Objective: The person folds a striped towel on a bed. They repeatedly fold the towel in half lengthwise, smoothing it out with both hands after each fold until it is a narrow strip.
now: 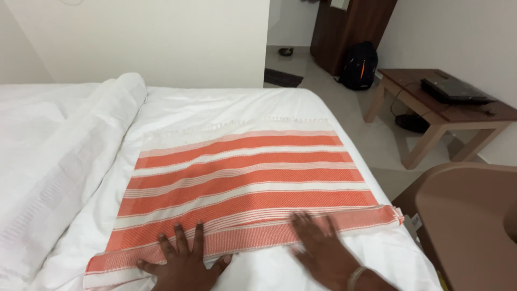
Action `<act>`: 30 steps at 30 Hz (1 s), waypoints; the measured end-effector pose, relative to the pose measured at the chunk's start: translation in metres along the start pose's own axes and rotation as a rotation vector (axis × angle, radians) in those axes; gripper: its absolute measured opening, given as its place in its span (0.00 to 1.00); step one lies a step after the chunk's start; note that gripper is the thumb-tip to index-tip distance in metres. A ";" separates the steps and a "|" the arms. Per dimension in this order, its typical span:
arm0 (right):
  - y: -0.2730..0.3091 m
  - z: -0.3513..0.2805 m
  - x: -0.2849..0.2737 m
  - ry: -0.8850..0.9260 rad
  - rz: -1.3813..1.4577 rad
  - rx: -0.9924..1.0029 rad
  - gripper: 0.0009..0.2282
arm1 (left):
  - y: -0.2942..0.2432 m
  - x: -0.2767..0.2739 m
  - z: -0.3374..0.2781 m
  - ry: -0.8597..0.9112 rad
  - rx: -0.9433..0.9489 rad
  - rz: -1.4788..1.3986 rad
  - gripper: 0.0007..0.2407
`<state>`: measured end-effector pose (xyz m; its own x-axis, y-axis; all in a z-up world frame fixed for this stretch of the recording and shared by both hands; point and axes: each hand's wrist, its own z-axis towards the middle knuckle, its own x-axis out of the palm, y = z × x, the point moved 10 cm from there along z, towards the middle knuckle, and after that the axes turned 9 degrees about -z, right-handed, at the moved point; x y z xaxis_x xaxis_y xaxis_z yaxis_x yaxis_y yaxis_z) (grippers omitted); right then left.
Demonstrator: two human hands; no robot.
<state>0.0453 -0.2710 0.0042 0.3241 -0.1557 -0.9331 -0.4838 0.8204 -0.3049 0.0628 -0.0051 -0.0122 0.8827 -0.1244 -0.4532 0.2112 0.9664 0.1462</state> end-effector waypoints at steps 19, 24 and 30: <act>-0.049 -0.015 0.023 0.148 0.361 0.463 0.27 | 0.007 0.005 0.003 1.613 -0.341 -0.253 0.35; 0.004 0.013 0.009 0.472 0.258 0.190 0.37 | 0.004 0.008 0.004 1.607 -0.302 -0.265 0.32; -0.011 0.024 0.012 0.366 0.332 0.168 0.32 | -0.043 0.032 0.011 1.549 -0.098 -0.462 0.35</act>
<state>0.0737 -0.2683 0.0012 -0.1445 -0.0297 -0.9891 -0.3655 0.9305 0.0254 0.0869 -0.0530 -0.0232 -0.5057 -0.1177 -0.8546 0.2454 0.9301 -0.2733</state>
